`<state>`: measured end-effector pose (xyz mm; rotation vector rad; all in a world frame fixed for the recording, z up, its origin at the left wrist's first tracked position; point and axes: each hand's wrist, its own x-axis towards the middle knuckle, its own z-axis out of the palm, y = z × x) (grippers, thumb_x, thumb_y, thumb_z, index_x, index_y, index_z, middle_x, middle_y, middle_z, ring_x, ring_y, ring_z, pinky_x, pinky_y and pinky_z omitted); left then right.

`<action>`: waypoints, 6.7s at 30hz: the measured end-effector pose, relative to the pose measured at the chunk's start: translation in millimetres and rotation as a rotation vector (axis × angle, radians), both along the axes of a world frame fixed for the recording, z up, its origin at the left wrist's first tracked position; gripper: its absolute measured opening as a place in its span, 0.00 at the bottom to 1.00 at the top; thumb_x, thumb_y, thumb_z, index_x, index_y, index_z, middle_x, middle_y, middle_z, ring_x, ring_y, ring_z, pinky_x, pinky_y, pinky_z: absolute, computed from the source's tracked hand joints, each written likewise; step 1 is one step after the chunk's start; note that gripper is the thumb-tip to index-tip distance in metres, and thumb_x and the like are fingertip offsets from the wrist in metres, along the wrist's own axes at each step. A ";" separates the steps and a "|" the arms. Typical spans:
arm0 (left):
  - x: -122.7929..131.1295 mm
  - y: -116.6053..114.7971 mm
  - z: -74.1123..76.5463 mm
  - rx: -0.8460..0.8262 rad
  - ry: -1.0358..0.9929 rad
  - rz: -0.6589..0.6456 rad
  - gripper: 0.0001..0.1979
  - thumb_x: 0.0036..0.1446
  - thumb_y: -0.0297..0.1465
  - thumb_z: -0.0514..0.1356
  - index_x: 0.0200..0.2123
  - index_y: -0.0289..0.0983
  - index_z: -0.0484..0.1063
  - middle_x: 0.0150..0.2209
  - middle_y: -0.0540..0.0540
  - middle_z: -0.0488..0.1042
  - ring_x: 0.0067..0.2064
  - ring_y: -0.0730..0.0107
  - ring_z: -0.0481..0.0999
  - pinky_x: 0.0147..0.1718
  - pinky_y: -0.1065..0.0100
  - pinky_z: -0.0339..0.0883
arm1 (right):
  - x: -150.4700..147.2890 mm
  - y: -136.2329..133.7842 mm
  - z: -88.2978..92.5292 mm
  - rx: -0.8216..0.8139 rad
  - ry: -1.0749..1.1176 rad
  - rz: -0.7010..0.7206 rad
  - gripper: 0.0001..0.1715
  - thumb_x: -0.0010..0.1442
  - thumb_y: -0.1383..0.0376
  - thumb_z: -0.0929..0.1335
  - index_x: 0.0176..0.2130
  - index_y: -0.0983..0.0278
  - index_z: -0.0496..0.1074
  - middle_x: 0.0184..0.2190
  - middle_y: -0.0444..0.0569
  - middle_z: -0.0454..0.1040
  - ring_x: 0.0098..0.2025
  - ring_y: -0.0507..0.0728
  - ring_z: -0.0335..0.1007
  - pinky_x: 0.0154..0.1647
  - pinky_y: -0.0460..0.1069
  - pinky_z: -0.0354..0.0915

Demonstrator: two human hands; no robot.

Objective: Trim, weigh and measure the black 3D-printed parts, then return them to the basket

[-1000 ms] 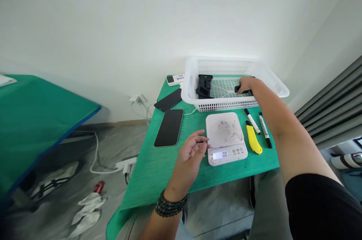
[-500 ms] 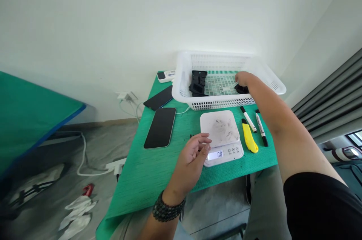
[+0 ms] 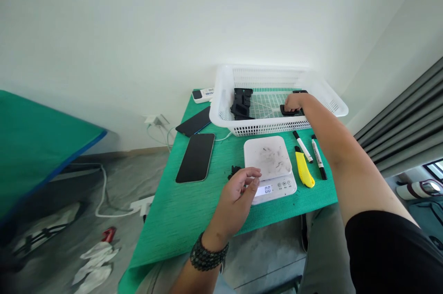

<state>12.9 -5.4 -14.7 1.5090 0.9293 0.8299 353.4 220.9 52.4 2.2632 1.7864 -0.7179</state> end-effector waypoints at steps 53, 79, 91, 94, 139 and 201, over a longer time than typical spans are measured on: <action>-14.8 -0.3 19.7 -0.404 -0.718 -0.144 0.20 0.49 0.45 0.72 0.34 0.37 0.72 0.33 0.46 0.77 0.28 0.74 0.67 0.29 0.68 0.60 | -156.8 12.6 9.1 0.601 0.227 0.169 0.28 0.55 0.73 0.69 0.56 0.65 0.76 0.41 0.50 0.80 0.43 0.59 0.76 0.48 0.51 0.69; -21.9 -74.4 15.6 0.644 -0.029 -0.391 0.17 0.64 0.38 0.65 0.55 0.43 0.79 0.57 0.36 0.78 0.57 0.54 0.79 0.60 0.54 0.72 | -165.3 -406.1 -89.4 0.559 1.775 -0.802 0.20 0.47 0.51 0.82 0.39 0.52 0.82 0.30 0.41 0.80 0.29 0.53 0.77 0.37 0.51 0.76; -35.8 -186.4 -48.4 -0.028 -0.345 0.229 0.30 0.57 0.56 0.67 0.48 0.36 0.80 0.35 0.41 0.81 0.33 0.63 0.79 0.34 0.64 0.77 | -193.1 -444.4 -91.3 0.308 1.654 -0.548 0.35 0.44 0.43 0.82 0.42 0.61 0.78 0.23 0.43 0.78 0.23 0.52 0.75 0.28 0.48 0.70; -39.1 -190.4 -53.6 -0.227 -0.429 0.271 0.34 0.48 0.57 0.72 0.46 0.36 0.81 0.36 0.42 0.81 0.31 0.67 0.77 0.28 0.68 0.75 | -196.7 -442.7 -102.4 0.330 1.536 -0.492 0.37 0.45 0.38 0.80 0.38 0.64 0.74 0.16 0.40 0.72 0.15 0.49 0.64 0.18 0.44 0.59; 9.6 118.3 -24.4 0.623 0.009 0.021 0.16 0.59 0.39 0.70 0.46 0.36 0.81 0.40 0.43 0.85 0.36 0.67 0.82 0.33 0.68 0.74 | -76.3 -174.8 -72.4 0.796 1.035 0.116 0.13 0.59 0.60 0.75 0.42 0.64 0.80 0.32 0.47 0.80 0.32 0.52 0.75 0.34 0.49 0.72; 1.9 105.7 -4.1 0.350 0.060 -0.143 0.36 0.61 0.64 0.56 0.20 0.39 0.74 0.14 0.52 0.64 0.18 0.75 0.61 0.22 0.67 0.56 | -90.8 -187.3 -59.6 0.691 0.825 0.220 0.33 0.70 0.44 0.66 0.21 0.62 0.69 0.15 0.41 0.64 0.20 0.49 0.57 0.23 0.48 0.55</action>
